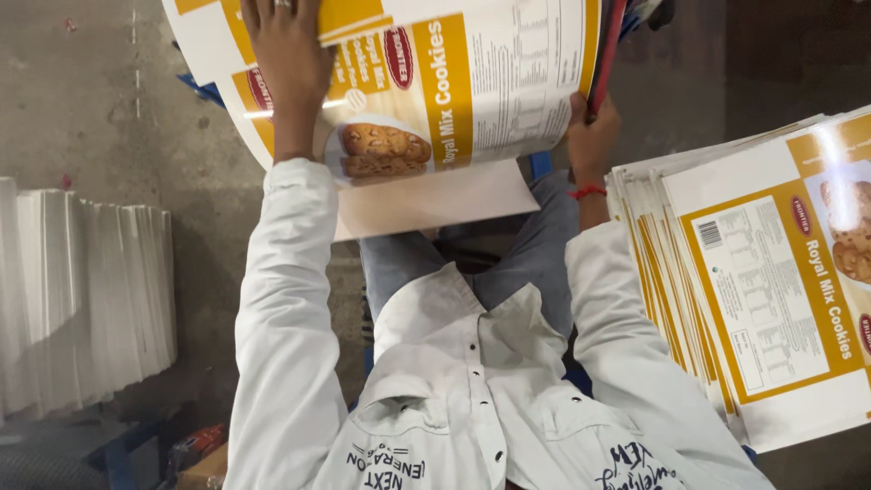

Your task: The person organizes printed cardboard sheets by picking them up from a large stack, aligning the edges, and placing them onto separate piles.

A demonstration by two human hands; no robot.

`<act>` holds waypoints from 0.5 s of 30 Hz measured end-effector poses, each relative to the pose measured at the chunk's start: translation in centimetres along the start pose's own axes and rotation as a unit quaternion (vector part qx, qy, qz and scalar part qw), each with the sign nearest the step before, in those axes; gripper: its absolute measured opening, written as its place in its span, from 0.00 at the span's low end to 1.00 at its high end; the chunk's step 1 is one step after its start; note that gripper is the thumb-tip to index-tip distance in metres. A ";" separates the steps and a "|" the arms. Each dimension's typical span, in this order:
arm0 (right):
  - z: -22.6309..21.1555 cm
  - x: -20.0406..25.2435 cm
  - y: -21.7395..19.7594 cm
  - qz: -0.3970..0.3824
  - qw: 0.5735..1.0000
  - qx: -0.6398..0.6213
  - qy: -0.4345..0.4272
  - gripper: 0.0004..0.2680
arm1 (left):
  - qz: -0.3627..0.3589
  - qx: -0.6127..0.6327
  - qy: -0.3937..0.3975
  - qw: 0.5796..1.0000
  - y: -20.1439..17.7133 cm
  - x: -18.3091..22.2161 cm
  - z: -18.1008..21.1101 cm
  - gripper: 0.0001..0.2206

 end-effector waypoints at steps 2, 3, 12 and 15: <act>1.7 2.6 0.3 0.010 1.000 0.017 0.008 0.11 | -0.004 -0.013 -0.001 1.000 -1.2 1.9 1.2 0.28; 2.4 4.2 0.5 0.014 1.000 0.010 0.022 0.11 | 0.005 -0.025 -0.001 1.000 -1.8 3.1 1.7 0.27; 4.2 9.0 -0.5 0.104 0.925 -0.264 0.253 0.16 | -0.062 -0.046 0.009 0.997 -1.6 8.1 3.1 0.29; 1.6 8.3 4.1 0.091 0.857 -0.419 0.285 0.16 | -0.096 -0.072 0.040 0.992 -0.2 8.3 4.3 0.37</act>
Point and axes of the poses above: each hand's wrist, its own x-axis away from the middle knuckle, its own y-axis out of the palm, z = x × y, the point moved 7 cm from there along -x, towards the middle knuckle, and after that the axes turned 2 degrees about z, right-handed, at the moved point
